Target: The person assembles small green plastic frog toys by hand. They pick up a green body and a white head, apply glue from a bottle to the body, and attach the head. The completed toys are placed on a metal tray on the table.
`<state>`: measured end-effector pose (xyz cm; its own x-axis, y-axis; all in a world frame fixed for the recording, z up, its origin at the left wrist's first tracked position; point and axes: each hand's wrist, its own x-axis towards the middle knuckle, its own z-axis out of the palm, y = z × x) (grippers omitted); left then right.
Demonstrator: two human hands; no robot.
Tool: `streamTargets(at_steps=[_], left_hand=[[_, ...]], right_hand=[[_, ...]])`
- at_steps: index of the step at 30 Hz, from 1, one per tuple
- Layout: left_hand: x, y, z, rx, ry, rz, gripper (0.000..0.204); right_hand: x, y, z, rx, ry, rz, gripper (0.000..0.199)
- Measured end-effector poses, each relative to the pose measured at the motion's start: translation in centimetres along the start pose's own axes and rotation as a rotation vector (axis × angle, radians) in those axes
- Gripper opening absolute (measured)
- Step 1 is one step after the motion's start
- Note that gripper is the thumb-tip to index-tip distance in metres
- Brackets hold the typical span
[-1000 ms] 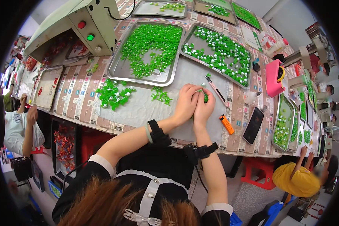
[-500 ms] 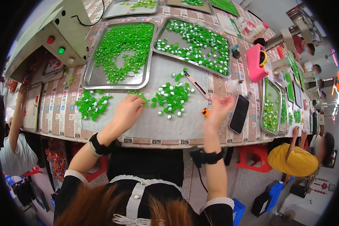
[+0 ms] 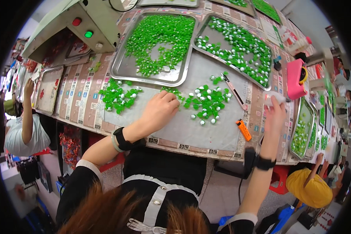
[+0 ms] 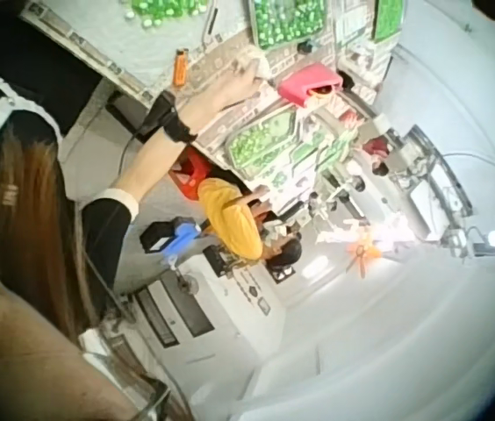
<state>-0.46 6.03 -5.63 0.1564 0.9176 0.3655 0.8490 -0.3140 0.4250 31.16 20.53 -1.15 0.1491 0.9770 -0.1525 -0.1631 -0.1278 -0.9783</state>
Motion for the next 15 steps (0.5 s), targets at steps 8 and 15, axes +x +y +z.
streamTargets(at_steps=[8,15], left_hand=[[-1.5,2.7,-4.2,-1.572,-0.111,-0.835,0.007],[-2.9,3.1,-5.1,-2.028,-0.042,-0.97,0.016]], right_hand=[[-15.1,-0.1,9.3,0.16,-0.607,0.248,0.033],[-18.0,1.8,13.1,0.133,-0.722,0.312,0.037]])
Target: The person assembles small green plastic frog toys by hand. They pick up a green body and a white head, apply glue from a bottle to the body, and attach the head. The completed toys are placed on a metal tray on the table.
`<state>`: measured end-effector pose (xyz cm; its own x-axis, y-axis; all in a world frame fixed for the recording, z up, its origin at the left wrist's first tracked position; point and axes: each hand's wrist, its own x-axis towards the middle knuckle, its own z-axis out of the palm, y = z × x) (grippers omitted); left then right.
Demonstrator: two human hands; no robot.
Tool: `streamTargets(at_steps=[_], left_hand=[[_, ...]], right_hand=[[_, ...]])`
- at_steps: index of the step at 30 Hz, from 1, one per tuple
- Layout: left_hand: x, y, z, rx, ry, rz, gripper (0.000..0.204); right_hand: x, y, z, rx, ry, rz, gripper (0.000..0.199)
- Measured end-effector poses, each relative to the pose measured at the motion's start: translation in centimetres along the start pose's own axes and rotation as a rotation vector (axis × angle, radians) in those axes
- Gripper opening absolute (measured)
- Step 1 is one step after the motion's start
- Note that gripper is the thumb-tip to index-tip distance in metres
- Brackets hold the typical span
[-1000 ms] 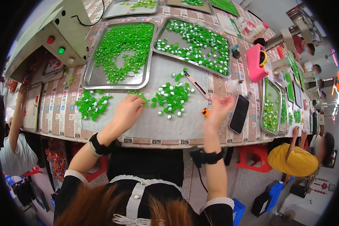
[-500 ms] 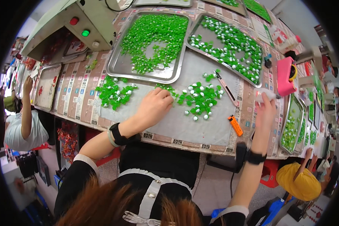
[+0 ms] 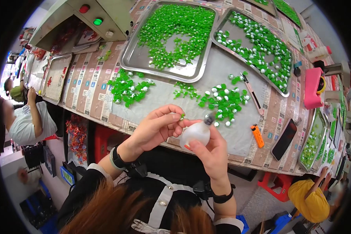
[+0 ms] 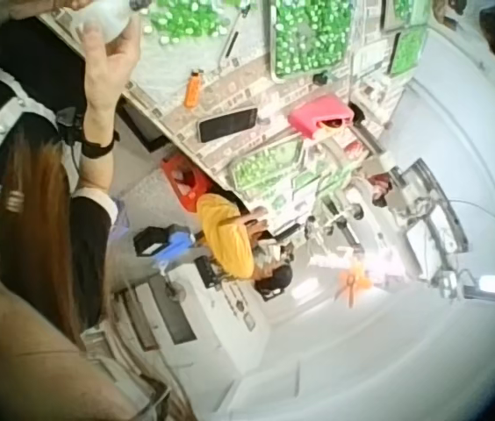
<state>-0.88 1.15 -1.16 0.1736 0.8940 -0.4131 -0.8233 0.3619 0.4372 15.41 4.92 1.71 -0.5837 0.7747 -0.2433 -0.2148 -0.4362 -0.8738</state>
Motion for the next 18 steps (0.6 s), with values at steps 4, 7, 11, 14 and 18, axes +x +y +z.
streamTargets(at_steps=[4,7,11,14,18], left_hand=[[-0.8,0.8,0.3,-0.015,0.061,-0.09,0.019],[-1.0,1.0,0.0,-0.112,0.039,-0.113,0.02],[-0.8,1.0,-0.1,-0.181,0.029,-0.123,0.02],[-0.8,1.1,-0.3,-0.255,0.033,-0.141,0.02],[-0.8,1.1,-0.4,-0.307,0.016,-0.18,0.019]], right_hand=[[0.0,-0.1,-0.6,0.085,0.12,-0.041,0.041],[-0.3,-1.1,0.0,-0.021,0.167,-0.019,0.044],[-1.6,-1.5,0.4,-0.171,0.274,-0.069,0.044],[-2.1,-0.7,-0.3,-0.374,0.417,-0.3,0.041],[-1.6,-1.1,0.2,-0.402,0.436,-0.533,0.04]])
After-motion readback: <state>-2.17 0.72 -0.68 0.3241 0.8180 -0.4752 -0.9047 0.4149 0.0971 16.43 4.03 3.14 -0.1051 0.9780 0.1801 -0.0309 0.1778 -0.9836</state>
